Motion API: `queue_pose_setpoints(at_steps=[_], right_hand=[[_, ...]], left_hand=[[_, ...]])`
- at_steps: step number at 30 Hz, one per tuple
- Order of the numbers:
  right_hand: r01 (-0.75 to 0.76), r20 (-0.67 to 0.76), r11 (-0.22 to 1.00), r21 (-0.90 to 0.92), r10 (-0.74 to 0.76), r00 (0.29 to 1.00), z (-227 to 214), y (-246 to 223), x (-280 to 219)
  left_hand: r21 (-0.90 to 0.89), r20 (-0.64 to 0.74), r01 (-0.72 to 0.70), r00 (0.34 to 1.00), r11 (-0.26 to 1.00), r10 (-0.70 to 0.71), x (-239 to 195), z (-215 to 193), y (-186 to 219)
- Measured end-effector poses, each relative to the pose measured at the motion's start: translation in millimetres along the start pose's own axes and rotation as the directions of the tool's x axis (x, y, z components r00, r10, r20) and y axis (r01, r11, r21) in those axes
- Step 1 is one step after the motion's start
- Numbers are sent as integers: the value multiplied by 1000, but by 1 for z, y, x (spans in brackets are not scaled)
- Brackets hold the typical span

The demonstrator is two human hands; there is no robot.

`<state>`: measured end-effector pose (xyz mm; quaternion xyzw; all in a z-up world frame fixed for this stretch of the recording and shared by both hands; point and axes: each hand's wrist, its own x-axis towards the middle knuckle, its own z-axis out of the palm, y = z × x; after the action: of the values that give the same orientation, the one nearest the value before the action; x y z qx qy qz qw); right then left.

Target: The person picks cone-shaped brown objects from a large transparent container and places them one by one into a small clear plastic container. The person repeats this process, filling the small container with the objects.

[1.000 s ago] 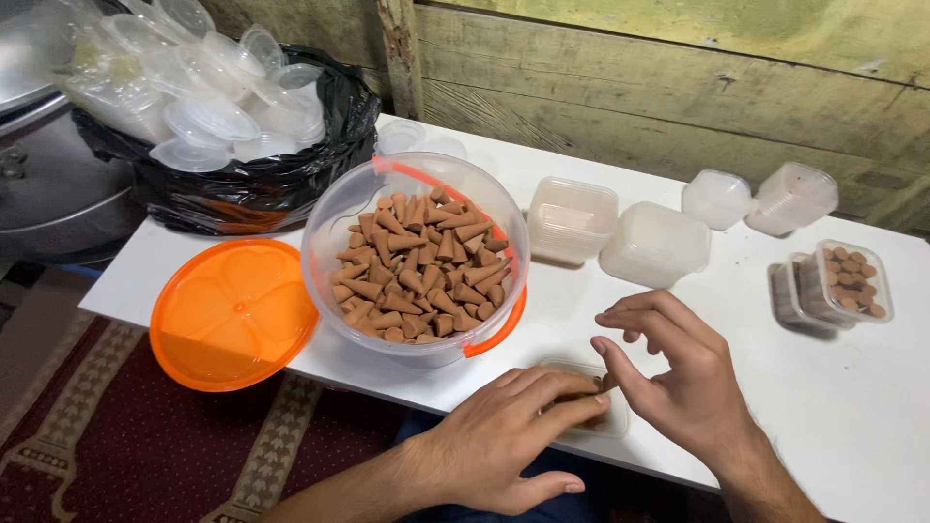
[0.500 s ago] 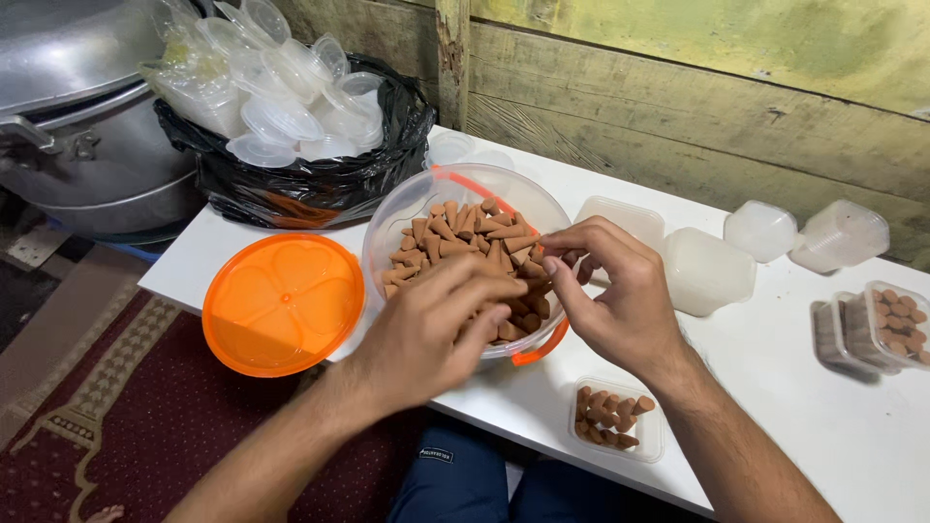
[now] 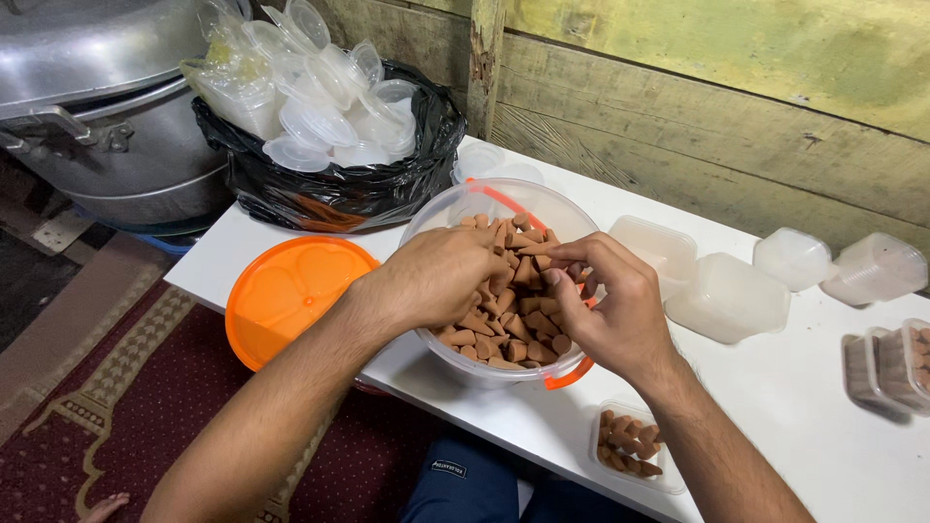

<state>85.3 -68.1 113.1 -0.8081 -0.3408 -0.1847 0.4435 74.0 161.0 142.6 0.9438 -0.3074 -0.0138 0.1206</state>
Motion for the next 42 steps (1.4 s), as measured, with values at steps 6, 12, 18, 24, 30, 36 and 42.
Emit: queue_pose_setpoints(at_steps=[6,12,18,24,30,36,42], right_hand=[[-21,0,1000,-1,21,1000,0,-2,-1],[-30,20,1000,-2,30,999,0,-2,-2],[-27,14,1000,-1,27,1000,-1,-1,-1],[-6,-3,1000,18,6,1000,0,-1,-2],[44,-112,998,55,-38,993,-1,-5,-7],[35,-213,999,-31,-41,976,-20,-22,-30],[-180,-221,970,162,214,952,-44,-18,-56]], left_hand=[[47,124,15,992,999,-21,11,6,8],[65,144,-19,990,998,10,18,23,1],[2,37,19,999,1000,-19,12,-6,11],[-63,-60,26,998,998,-30,1,-18,8],[-124,-225,-44,974,991,15,-8,-18,16],[-236,-470,-264,874,935,128,-9,-19,45],[-294,-606,-403,780,867,157,11,-1,81]])
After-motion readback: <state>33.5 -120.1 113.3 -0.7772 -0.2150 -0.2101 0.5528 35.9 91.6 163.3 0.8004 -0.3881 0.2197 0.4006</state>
